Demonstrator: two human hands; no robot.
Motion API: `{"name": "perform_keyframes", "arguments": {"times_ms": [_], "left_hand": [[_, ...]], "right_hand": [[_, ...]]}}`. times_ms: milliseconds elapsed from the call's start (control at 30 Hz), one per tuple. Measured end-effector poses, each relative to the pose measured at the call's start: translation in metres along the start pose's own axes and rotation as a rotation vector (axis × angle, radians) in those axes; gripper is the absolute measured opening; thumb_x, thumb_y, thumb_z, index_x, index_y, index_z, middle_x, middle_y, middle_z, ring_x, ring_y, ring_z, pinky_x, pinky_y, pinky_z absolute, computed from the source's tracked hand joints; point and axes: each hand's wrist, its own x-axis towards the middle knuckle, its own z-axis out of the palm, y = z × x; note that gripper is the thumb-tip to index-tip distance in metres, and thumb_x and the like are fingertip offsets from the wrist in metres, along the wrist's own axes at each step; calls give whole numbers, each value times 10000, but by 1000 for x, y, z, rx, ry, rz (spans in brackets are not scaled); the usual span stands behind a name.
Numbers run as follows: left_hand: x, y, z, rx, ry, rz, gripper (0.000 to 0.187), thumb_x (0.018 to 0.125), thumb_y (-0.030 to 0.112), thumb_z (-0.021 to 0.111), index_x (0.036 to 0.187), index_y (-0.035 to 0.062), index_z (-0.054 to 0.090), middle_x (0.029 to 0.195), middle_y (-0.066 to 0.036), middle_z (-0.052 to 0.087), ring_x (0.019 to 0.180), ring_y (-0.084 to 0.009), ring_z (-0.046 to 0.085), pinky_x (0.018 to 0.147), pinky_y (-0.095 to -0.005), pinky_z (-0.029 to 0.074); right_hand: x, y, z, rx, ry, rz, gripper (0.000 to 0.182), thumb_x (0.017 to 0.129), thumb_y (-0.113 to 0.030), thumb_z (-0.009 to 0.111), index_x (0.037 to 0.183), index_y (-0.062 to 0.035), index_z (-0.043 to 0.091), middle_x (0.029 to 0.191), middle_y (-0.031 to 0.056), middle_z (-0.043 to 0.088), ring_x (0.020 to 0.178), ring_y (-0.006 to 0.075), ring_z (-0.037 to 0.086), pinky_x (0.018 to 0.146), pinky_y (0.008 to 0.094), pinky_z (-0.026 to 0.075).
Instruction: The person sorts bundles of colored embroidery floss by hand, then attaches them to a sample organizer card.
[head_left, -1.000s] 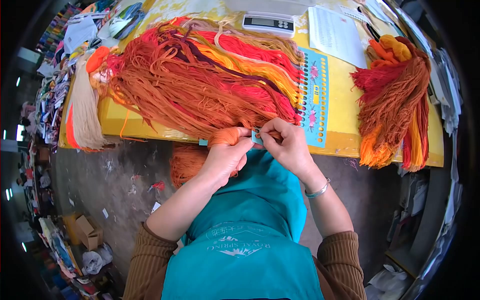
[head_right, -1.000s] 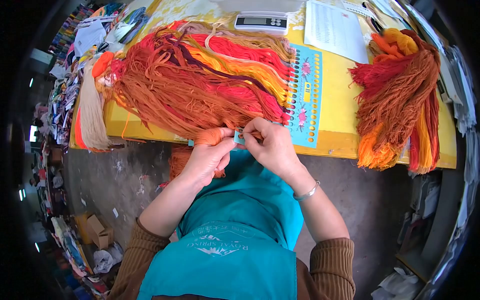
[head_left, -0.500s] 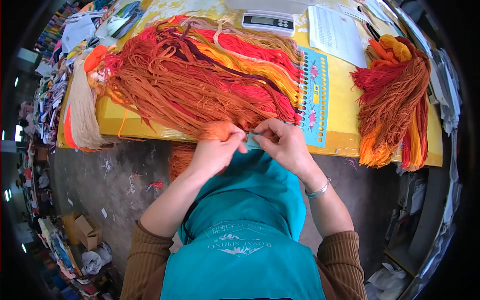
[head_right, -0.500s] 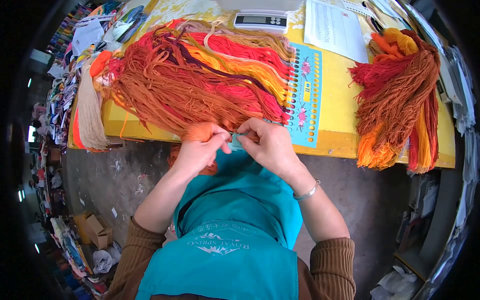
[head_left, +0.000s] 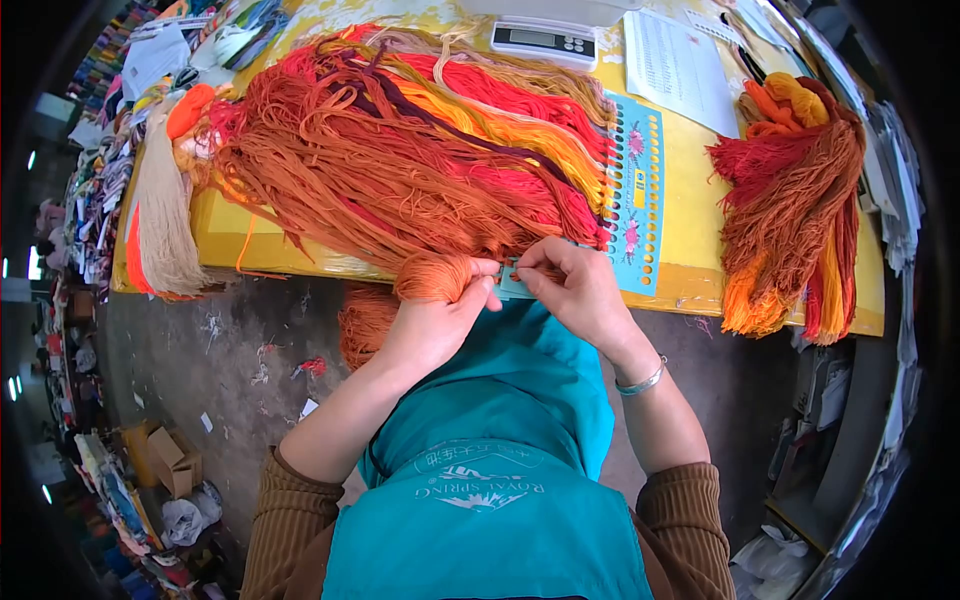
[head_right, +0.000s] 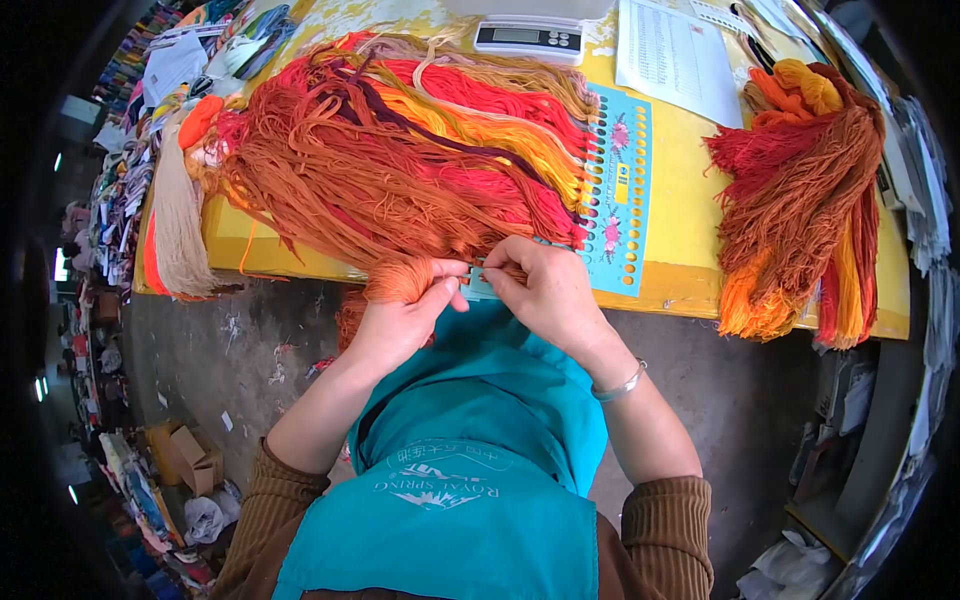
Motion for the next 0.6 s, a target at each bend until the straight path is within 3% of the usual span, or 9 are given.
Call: {"name": "perform_keyframes", "arguments": {"times_ms": [133,200,333,400,433,500,533,600], "left_hand": [[-1,7,4,-40,-6,-78,190,952,78,542,1082,-16,644,746,-41,659,556,-61,509,512,-230,419],[1,11,3,-171,-42,-266,181,952,69,537,1091,-11,623,760,-40,646,658,-70,553,597,-234,446],[6,-3,12,-249,-48,-123,178,948,71,550,1107,-1,586,779,-34,629,686,-74,567,611,-224,449],[10,-5,16,-117,-30,97,177,949,84,562,1108,6,557,799,-36,614,714,-78,575,629,-216,451],[10,-3,17,-116,-31,97,177,949,84,562,1108,6,557,799,-36,614,714,-78,575,629,-216,451],[10,6,16,-116,-20,-95,194,951,103,577,1114,1,552,757,-34,614,698,-73,578,625,-216,442],[10,8,17,-116,-20,-94,194,951,103,577,1114,1,552,757,-34,614,698,-73,578,625,-216,442],[11,12,17,-140,-50,-142,201,968,155,562,1109,12,554,724,-35,624,436,-20,376,371,-194,276]], "right_hand": [[0,-2,-1,11,-4,17,106,824,-125,680,888,-43,657,731,106,658,636,241,649,587,331,503],[-1,0,-1,22,-2,13,105,828,-120,679,892,-39,657,735,103,657,637,221,646,591,321,504],[-1,4,-2,153,-7,36,97,848,-89,669,912,-18,653,766,79,666,663,143,631,617,286,505],[0,6,-3,216,-24,47,80,867,-58,657,922,-3,637,805,50,657,704,100,602,642,251,496],[-1,6,-4,277,-42,58,65,886,-26,645,931,13,622,843,22,649,745,56,572,666,216,487],[-1,9,-5,291,-53,64,66,893,-27,641,941,11,619,854,21,646,755,59,574,680,215,490],[-1,10,-5,303,-64,70,68,900,-28,637,952,10,615,866,19,643,765,61,576,694,214,493],[-1,9,-7,394,-51,74,65,905,-29,634,954,9,614,869,15,640,772,61,575,700,215,493]]}}
